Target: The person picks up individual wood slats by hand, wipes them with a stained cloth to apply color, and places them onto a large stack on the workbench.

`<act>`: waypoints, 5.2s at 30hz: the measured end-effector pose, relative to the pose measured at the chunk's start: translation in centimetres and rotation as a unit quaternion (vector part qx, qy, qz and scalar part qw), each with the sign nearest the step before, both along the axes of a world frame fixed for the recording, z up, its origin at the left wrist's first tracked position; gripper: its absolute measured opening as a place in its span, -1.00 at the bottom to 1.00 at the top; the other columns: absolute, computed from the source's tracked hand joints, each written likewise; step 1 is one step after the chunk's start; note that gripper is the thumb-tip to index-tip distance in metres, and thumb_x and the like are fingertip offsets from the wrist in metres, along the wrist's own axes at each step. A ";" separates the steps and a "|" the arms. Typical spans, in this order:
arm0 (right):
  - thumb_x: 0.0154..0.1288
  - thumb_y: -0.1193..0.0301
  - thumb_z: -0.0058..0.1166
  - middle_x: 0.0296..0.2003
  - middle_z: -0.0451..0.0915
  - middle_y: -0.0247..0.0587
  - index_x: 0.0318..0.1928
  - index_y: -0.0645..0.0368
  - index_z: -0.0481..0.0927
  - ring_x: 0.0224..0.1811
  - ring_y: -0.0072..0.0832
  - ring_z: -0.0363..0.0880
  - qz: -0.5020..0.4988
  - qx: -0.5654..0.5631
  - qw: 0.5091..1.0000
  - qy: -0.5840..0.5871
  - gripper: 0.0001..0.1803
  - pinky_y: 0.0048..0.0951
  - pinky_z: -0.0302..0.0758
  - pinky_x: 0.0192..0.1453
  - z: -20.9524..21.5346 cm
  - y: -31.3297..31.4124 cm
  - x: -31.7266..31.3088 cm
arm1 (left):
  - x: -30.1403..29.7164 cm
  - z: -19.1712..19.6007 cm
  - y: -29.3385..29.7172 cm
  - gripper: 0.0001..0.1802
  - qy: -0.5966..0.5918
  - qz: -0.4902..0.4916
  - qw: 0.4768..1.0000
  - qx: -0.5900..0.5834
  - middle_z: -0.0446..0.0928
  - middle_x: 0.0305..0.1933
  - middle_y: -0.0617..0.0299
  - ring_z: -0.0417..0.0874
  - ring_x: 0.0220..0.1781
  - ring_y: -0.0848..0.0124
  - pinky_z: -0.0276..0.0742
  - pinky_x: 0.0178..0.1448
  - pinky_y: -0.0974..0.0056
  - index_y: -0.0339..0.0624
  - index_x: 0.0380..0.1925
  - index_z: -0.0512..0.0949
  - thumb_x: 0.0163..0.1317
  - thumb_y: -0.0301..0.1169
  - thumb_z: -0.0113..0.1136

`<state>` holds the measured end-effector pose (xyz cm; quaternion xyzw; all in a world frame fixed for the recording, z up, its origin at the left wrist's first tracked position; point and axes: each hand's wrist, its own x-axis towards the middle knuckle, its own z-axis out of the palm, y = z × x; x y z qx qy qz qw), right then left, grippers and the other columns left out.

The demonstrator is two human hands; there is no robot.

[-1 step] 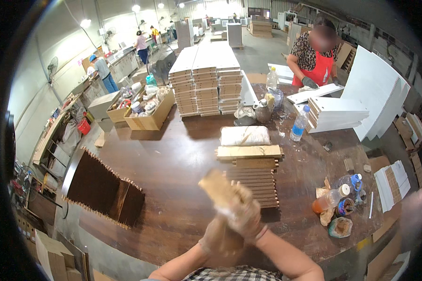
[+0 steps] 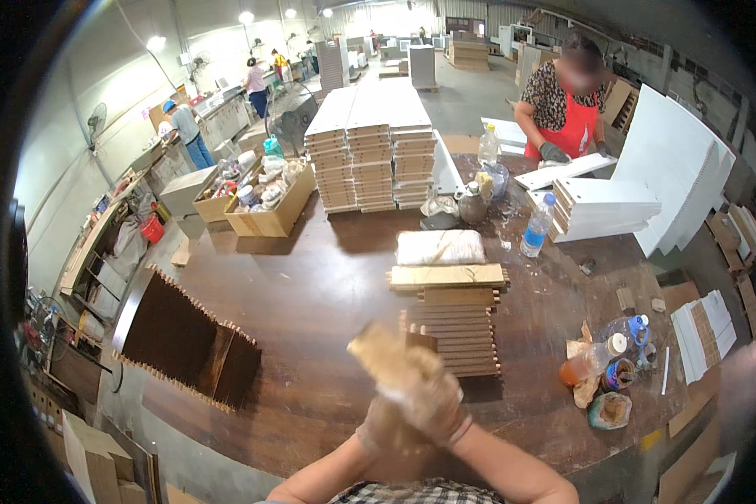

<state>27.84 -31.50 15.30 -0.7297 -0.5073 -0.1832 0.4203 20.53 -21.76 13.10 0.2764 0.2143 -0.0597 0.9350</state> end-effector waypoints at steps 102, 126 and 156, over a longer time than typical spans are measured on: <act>0.34 0.12 0.18 -0.08 0.54 -0.08 0.25 0.22 0.34 -0.25 -0.40 0.51 0.050 0.418 0.544 0.725 -0.37 -0.41 0.55 -0.23 -5.9 -16.1 -8.0 | -3.0 -0.3 -0.6 -0.64 -0.036 -0.115 0.992 -0.038 0.57 -0.20 0.27 0.56 -0.25 0.44 0.47 -0.13 0.42 -0.13 0.02 0.49 0.47 -0.10 0.02; 0.15 0.54 0.35 0.07 0.51 -0.23 0.26 0.31 0.41 0.05 -0.42 0.59 0.128 0.325 0.798 0.490 -0.35 -0.43 0.57 0.20 -1.0 -14.0 1.4 | -5.4 2.6 -5.6 -0.27 -0.075 0.071 0.994 -0.025 0.54 0.10 0.09 0.59 0.02 0.25 0.55 0.14 0.14 -0.14 0.27 0.38 0.43 0.24 -0.17; 0.14 0.36 0.16 0.19 0.51 -0.09 0.00 -0.03 0.69 0.13 -0.14 0.57 0.086 -0.062 0.992 0.069 -0.64 -0.11 0.52 0.24 -1.3 -4.3 -0.8 | -3.8 0.5 -5.0 -0.52 -0.172 -0.134 0.803 0.555 0.31 0.37 0.10 0.29 0.42 0.29 0.22 0.49 0.14 -0.16 0.33 0.29 0.52 -0.18 -0.18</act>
